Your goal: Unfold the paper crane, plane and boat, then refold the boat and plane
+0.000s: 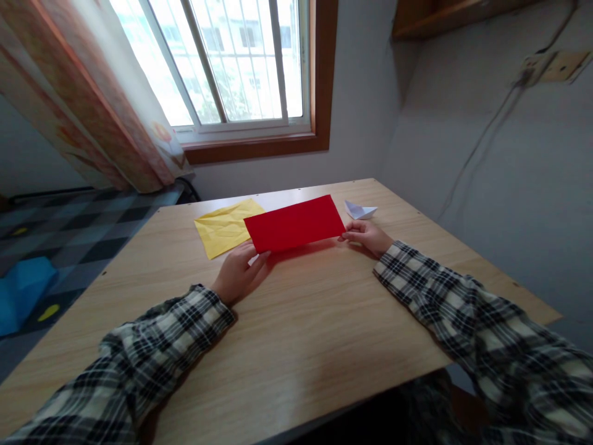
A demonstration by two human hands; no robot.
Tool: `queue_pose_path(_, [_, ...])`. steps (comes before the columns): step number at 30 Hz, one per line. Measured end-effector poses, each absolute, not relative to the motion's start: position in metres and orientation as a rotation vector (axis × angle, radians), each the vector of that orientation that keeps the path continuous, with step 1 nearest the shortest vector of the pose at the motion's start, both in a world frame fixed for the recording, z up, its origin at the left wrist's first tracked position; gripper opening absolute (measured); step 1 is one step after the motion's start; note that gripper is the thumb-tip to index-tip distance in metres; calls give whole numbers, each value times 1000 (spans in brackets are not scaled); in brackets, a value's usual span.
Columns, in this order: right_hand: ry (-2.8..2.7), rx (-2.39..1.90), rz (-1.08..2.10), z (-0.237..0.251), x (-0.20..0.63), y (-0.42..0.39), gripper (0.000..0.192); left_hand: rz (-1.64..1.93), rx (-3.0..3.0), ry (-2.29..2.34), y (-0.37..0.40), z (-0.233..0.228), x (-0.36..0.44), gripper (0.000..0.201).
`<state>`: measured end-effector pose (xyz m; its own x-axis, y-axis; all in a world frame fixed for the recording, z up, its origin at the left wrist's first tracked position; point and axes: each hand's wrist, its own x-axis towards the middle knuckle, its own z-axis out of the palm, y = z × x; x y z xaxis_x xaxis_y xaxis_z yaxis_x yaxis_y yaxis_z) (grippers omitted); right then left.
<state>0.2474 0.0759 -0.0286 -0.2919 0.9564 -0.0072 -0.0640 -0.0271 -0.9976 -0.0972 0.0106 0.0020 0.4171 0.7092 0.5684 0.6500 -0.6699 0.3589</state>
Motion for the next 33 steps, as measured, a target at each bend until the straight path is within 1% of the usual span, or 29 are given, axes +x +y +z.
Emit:
queue_pose_path(7, [-1355, -1025, 1345, -27, 241, 73, 37, 1204, 2130, 1373, 7, 3, -86, 36])
queue_pose_path(12, [-1361, -943, 1366, -27, 236, 68, 37, 1227, 1936, 1385, 11, 3, -89, 41])
queue_pose_path(16, [-1366, -889, 1397, -31, 235, 67, 30, 1252, 1790, 1360, 12, 1, -89, 45])
queue_pose_path(19, [-1333, -861, 1346, -33, 231, 65, 27, 1256, 1674, 1312, 10, 0, -87, 44])
queue_pose_path(23, [-1286, -803, 1308, -28, 225, 60, 28, 1237, 1472, 1181, 8, 0, -83, 41])
queue_pose_path(27, [-1264, -767, 1335, -23, 223, 56, 31, 1204, 1389, 1122, 8, -1, -83, 44])
queue_pose_path(33, [-1408, -829, 1110, -13, 223, 50, 31, 1216, 1354, 1064, 8, -1, -82, 45])
